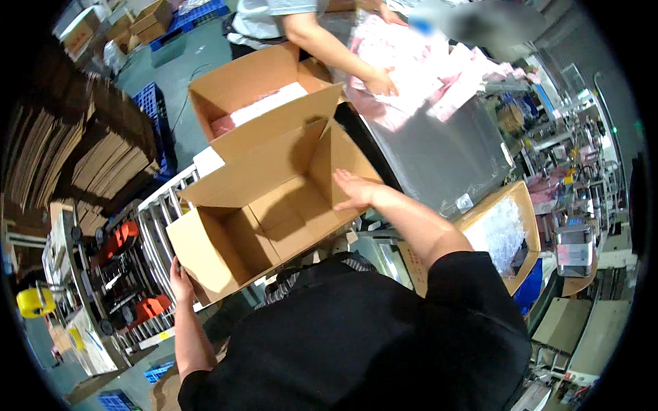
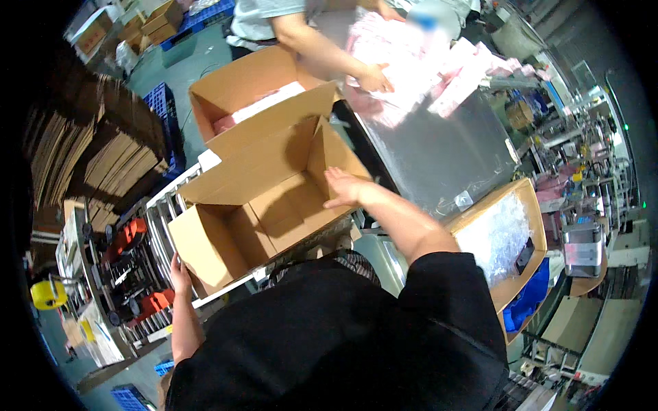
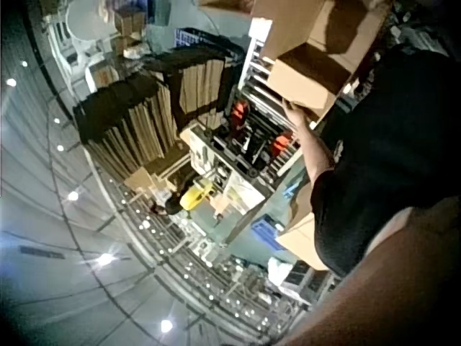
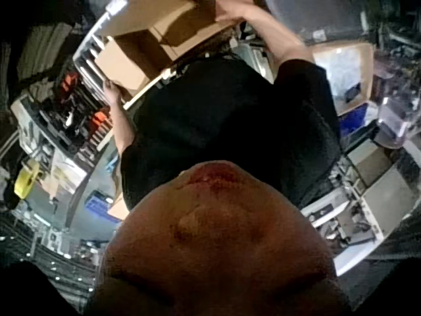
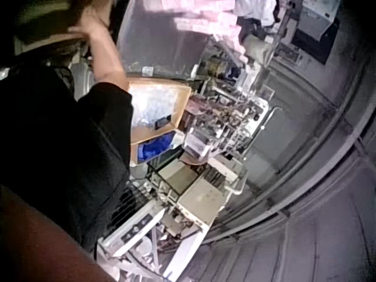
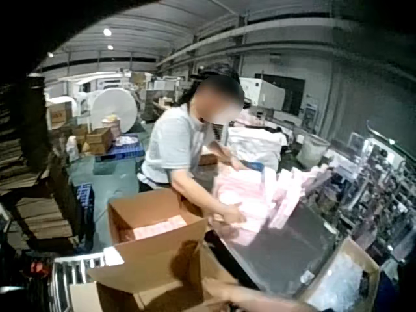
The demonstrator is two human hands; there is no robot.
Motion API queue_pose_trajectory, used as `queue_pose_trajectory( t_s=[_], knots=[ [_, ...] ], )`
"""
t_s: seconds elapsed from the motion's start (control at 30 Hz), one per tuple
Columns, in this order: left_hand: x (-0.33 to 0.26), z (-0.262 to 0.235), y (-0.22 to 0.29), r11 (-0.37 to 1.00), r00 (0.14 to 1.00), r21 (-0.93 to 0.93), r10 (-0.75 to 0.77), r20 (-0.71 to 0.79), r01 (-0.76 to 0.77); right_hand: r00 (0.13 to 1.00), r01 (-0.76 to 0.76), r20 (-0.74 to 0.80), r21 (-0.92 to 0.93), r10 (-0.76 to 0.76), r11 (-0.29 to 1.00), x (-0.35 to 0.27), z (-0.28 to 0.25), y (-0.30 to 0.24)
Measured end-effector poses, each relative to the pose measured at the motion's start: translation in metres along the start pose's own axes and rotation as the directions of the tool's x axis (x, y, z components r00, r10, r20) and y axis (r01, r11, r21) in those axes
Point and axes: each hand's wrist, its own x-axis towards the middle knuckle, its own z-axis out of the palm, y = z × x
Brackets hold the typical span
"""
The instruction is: The person packs pink wrapped products into cardboard boxes, removes the boxes from the table, and places new boxes on the workspace.
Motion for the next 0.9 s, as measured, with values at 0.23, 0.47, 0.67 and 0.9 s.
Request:
queue_pose_trajectory(
  t_s=[0.23, 0.47, 0.67, 0.9],
  knots=[
    [0.033, 0.044, -0.006, 0.869, 0.998, -0.491, -0.023, 0.066, 0.053, 0.736, -0.243, -0.671, -0.139, 0.089, 0.96, -0.027, -0.063, -0.009],
    [0.039, 0.031, -0.065, 0.741, 0.95, 0.655, -0.076, 0.302, -0.149, 0.923, -0.078, -0.237, 0.659, 0.305, 0.748, 0.011, 0.032, 0.12],
    [0.019, 0.123, 0.041, 0.686, 0.703, 0.612, -0.654, 0.28, 0.395, 0.811, -0.496, -0.272, 0.147, 0.518, 0.856, 0.011, 0.091, 0.065],
    [0.03, 0.189, 0.06, 0.743, 0.666, 0.62, -0.598, 0.446, 0.252, 0.918, -0.17, -0.311, 0.252, 0.246, 0.953, -0.089, 0.034, 0.08]
  ],
)
